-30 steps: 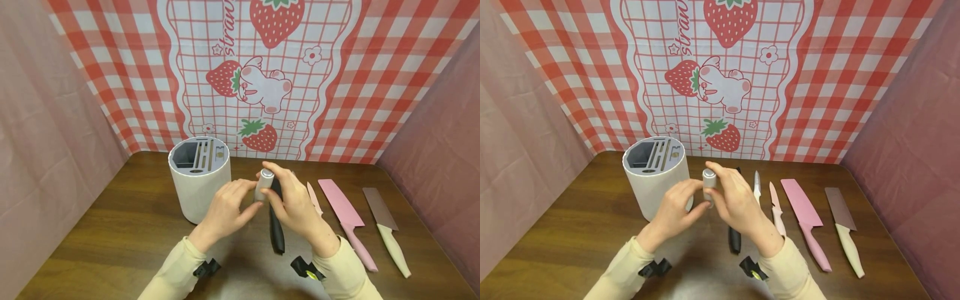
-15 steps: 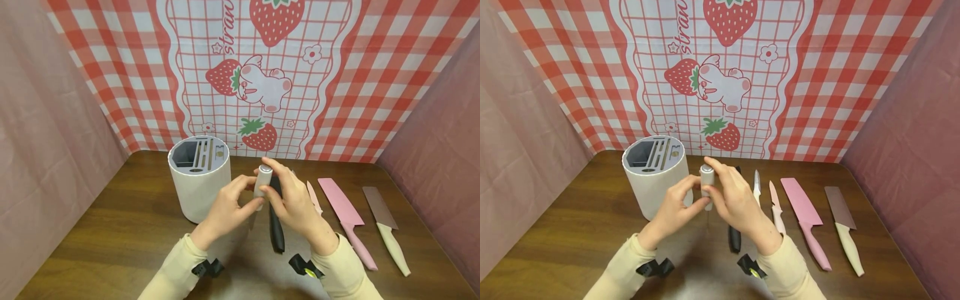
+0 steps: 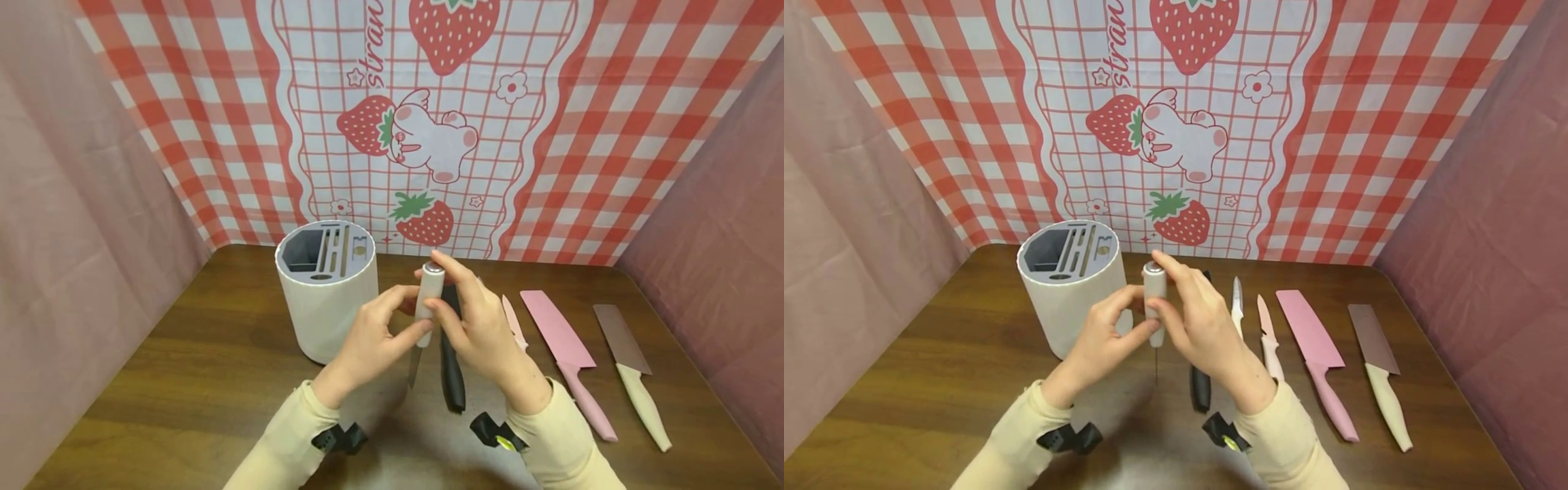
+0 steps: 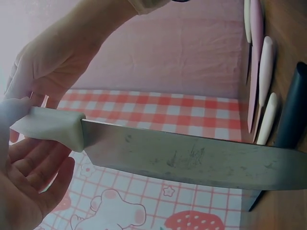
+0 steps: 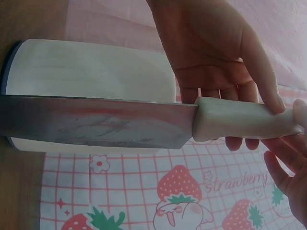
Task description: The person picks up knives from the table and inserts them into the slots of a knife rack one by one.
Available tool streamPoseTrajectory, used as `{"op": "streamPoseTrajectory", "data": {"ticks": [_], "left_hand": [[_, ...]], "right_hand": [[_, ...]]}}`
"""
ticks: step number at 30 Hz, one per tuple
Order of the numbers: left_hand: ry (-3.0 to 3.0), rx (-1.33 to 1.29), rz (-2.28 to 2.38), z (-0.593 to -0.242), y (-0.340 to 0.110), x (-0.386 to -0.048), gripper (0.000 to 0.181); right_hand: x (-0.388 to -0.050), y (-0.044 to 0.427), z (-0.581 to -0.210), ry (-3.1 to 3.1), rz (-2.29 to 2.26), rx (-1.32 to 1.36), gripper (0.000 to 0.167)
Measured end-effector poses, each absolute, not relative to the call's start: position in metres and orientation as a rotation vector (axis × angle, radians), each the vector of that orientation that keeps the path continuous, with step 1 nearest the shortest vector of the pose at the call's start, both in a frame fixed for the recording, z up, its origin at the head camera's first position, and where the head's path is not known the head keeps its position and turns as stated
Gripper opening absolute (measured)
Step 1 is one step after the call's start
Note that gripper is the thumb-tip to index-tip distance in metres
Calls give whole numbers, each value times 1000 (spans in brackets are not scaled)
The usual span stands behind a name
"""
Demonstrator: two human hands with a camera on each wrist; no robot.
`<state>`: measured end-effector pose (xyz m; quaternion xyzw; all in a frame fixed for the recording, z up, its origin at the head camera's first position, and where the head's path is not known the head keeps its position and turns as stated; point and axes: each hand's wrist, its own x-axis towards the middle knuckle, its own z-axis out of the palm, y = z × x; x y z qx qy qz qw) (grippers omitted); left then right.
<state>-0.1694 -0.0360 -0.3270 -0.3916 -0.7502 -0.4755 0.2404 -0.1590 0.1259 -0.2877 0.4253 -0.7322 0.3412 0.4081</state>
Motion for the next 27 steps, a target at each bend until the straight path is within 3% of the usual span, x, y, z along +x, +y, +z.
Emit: {"op": "streamPoseTrajectory", "data": {"ticks": [27], "left_hand": [[-2022,-1045,-1496,-320,-33,-160,31]], "right_hand": [[-155,125,-284,-1819,955,1036,49]]}}
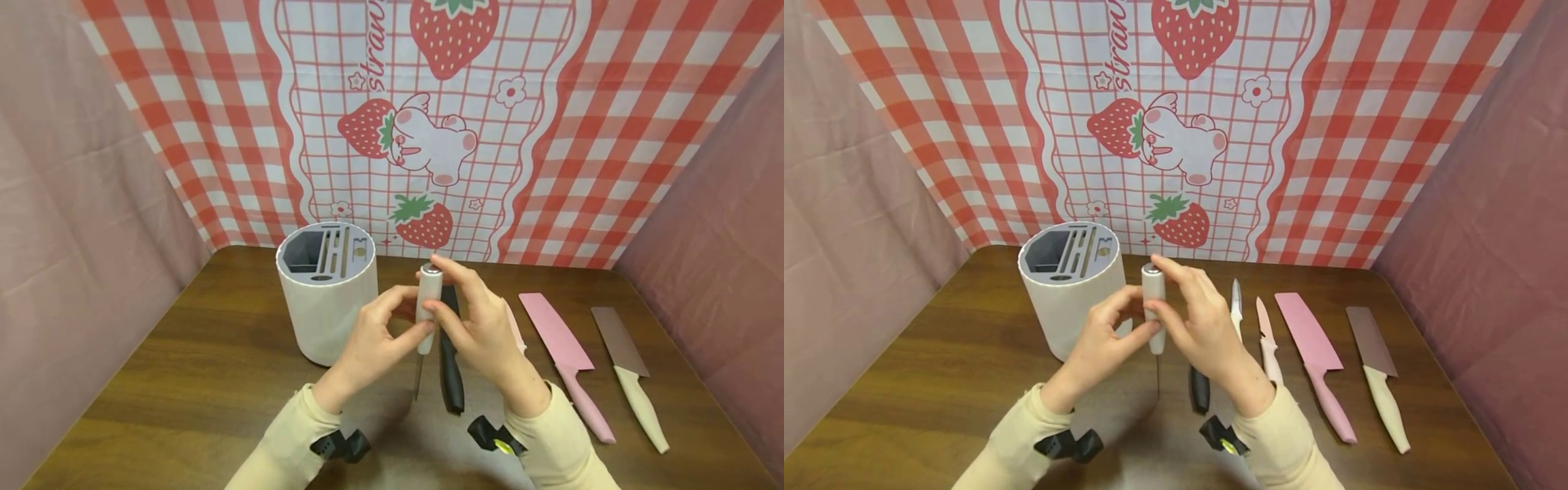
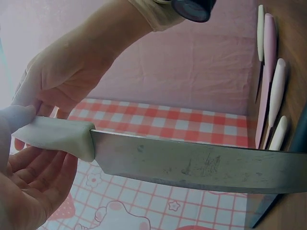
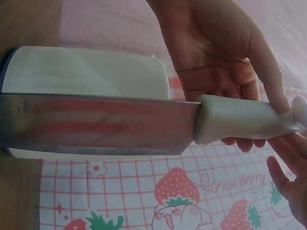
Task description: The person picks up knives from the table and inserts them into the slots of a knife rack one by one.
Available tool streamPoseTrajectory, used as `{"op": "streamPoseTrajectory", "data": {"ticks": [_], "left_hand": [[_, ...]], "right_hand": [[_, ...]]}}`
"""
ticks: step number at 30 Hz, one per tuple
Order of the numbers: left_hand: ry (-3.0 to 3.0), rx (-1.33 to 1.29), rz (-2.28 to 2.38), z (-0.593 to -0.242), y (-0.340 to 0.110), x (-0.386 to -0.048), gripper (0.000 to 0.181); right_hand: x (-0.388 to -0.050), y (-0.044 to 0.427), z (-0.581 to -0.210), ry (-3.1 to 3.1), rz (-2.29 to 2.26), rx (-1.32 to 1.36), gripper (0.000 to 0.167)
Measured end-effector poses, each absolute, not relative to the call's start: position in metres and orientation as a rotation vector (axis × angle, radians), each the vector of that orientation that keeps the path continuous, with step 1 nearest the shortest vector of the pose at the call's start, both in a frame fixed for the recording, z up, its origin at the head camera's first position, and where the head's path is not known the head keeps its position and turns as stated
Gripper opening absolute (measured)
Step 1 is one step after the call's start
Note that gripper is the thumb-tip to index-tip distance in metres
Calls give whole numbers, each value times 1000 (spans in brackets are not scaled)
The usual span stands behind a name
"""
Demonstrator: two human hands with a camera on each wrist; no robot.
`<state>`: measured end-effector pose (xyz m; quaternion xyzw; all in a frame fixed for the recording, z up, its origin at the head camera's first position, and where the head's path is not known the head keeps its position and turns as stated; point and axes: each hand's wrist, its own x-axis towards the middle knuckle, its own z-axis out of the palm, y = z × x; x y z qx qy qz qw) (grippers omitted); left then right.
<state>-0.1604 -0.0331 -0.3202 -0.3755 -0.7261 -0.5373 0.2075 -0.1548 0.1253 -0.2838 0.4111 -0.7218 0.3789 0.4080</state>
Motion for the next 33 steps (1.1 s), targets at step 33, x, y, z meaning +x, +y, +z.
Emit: {"op": "streamPoseTrajectory", "data": {"ticks": [33], "left_hand": [[-1978,-1037,-1524,-313,-30,-154,30]], "right_hand": [[-151,126,-282,-1782,935,986,44]]}}
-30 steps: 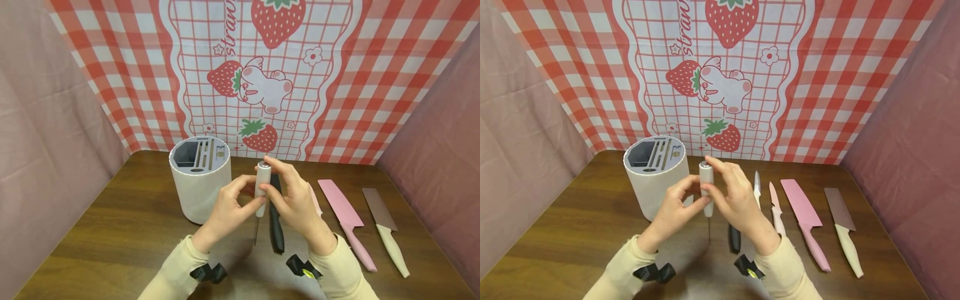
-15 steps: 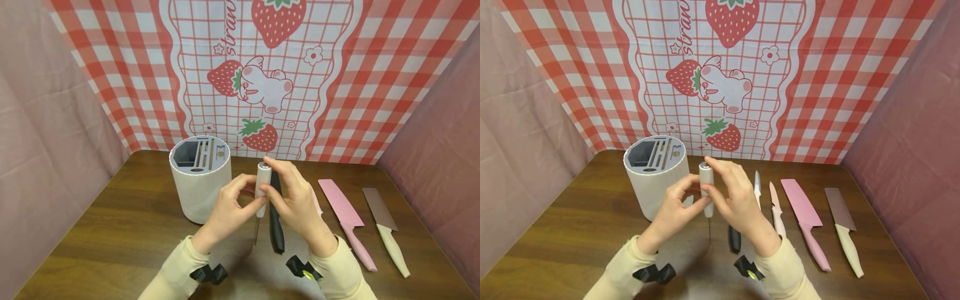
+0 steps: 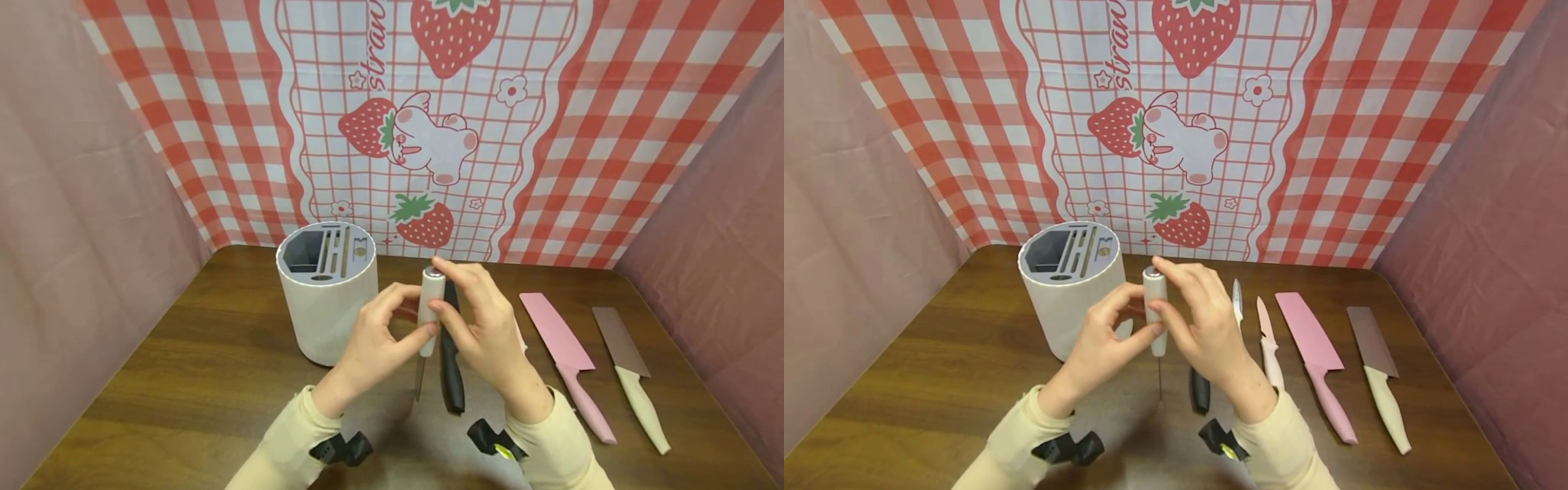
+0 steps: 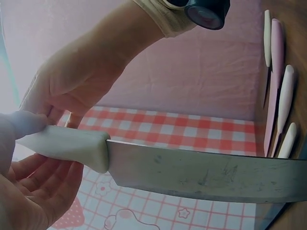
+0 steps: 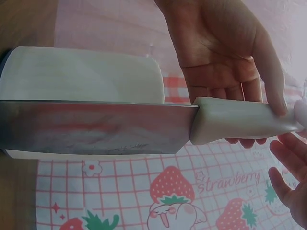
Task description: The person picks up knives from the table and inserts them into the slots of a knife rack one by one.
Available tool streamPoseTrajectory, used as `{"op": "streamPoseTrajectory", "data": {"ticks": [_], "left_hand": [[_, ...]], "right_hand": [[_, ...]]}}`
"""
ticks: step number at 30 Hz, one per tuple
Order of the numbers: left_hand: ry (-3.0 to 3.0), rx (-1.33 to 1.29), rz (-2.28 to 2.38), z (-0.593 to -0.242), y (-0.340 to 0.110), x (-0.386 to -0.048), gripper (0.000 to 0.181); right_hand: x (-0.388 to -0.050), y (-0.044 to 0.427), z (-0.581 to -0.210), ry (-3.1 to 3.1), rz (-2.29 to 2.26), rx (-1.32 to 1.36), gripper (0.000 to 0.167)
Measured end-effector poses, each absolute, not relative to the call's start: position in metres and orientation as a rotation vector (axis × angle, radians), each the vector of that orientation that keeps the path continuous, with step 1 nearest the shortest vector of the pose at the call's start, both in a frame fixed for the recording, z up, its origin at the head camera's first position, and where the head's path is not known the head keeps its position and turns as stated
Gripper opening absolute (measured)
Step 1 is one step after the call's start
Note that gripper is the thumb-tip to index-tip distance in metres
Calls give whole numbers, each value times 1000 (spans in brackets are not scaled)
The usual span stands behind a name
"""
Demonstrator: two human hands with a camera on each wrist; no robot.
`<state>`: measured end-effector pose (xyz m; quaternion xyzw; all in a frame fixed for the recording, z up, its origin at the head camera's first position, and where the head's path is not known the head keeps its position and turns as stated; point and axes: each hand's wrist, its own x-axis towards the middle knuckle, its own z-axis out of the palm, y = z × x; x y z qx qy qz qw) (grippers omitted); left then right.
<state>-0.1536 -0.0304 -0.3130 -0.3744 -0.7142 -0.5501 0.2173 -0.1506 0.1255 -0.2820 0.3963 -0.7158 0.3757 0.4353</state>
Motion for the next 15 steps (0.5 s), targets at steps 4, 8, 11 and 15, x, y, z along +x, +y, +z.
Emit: {"op": "streamPoseTrajectory", "data": {"ticks": [4,8,11,15], "left_hand": [[-1988,-1029,-1521,-311,-30,-152,33],[-1993,-1036,-1511,-309,-29,-152,33],[-2001,-1041,-1505,-308,-30,-151,33],[-2012,-1039,-1497,-308,-30,-151,32]], "right_hand": [[-150,126,-282,-1780,937,978,42],[-150,126,-281,-1778,943,974,40],[-150,126,-282,-1778,959,961,42],[-149,127,-283,-1771,986,929,44]]}}
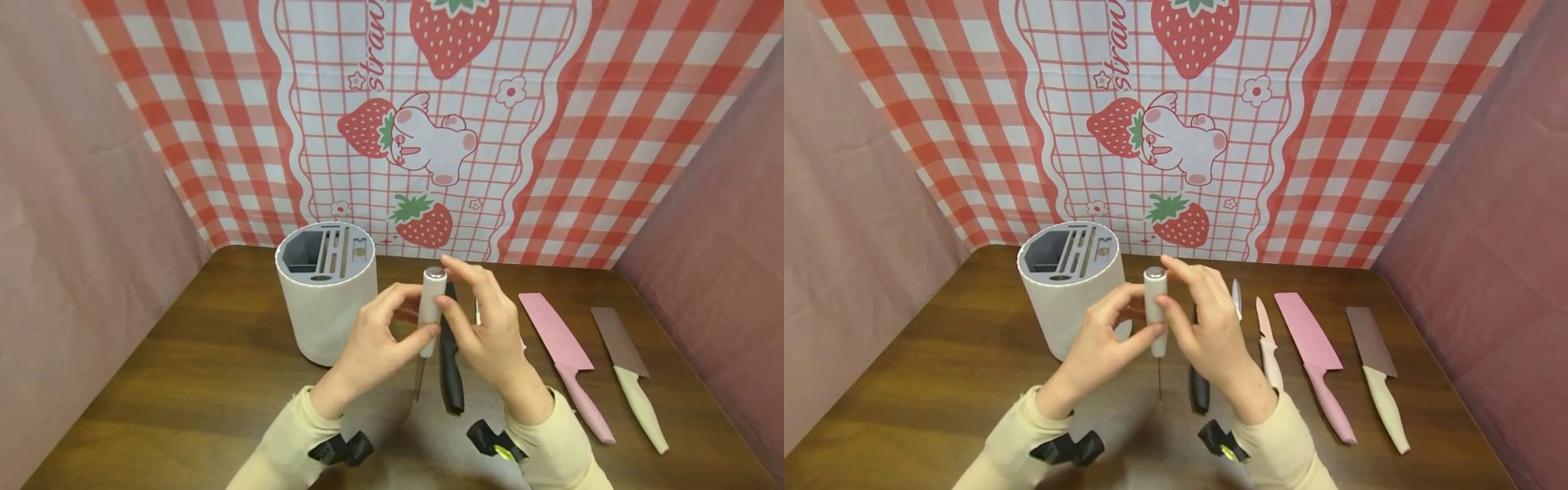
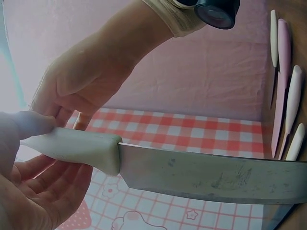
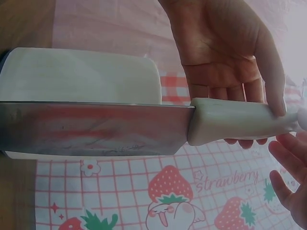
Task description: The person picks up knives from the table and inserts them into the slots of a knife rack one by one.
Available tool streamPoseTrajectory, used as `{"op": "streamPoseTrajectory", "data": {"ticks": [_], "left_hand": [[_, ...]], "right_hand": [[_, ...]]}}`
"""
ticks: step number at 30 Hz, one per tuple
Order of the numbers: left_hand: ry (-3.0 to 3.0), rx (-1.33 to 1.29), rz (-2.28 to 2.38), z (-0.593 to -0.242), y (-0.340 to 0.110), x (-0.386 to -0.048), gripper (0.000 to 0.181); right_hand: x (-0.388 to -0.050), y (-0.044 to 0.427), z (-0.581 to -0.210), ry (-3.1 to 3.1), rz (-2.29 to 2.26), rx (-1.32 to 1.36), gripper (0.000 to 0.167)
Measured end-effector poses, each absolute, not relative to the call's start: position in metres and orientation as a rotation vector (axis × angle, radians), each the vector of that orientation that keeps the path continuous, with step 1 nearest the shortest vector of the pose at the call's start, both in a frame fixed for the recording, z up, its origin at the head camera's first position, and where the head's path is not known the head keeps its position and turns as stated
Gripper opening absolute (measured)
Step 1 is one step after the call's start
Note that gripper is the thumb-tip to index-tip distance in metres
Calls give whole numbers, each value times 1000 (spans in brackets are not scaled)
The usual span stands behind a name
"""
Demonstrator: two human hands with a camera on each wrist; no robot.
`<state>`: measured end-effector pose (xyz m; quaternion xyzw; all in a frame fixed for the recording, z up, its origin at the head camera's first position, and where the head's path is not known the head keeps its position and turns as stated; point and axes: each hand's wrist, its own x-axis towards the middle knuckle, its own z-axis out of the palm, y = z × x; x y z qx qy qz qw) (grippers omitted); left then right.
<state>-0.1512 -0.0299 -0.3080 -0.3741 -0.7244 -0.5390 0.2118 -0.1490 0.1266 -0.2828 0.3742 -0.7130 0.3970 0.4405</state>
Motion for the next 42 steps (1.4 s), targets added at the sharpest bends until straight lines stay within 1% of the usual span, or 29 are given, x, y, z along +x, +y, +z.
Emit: {"op": "streamPoseTrajectory", "data": {"ticks": [7,18,22,27,35,42], "left_hand": [[-2012,-1040,-1483,-307,-30,-151,33],[-2022,-1023,-1455,-306,-30,-151,32],[-2017,-1010,-1466,-305,-31,-151,33],[-2021,-997,-1460,-305,-32,-151,32],[-2026,-988,-1429,-306,-32,-150,33],[-2000,-992,-1415,-307,-32,-150,31]], "right_hand": [[-149,127,-281,-1758,996,893,41],[-149,129,-280,-1748,1006,908,38],[-150,132,-281,-1758,1017,896,34],[-151,136,-283,-1749,1070,881,23],[-150,138,-291,-1757,1078,869,23],[-150,140,-296,-1766,1051,864,16]]}}
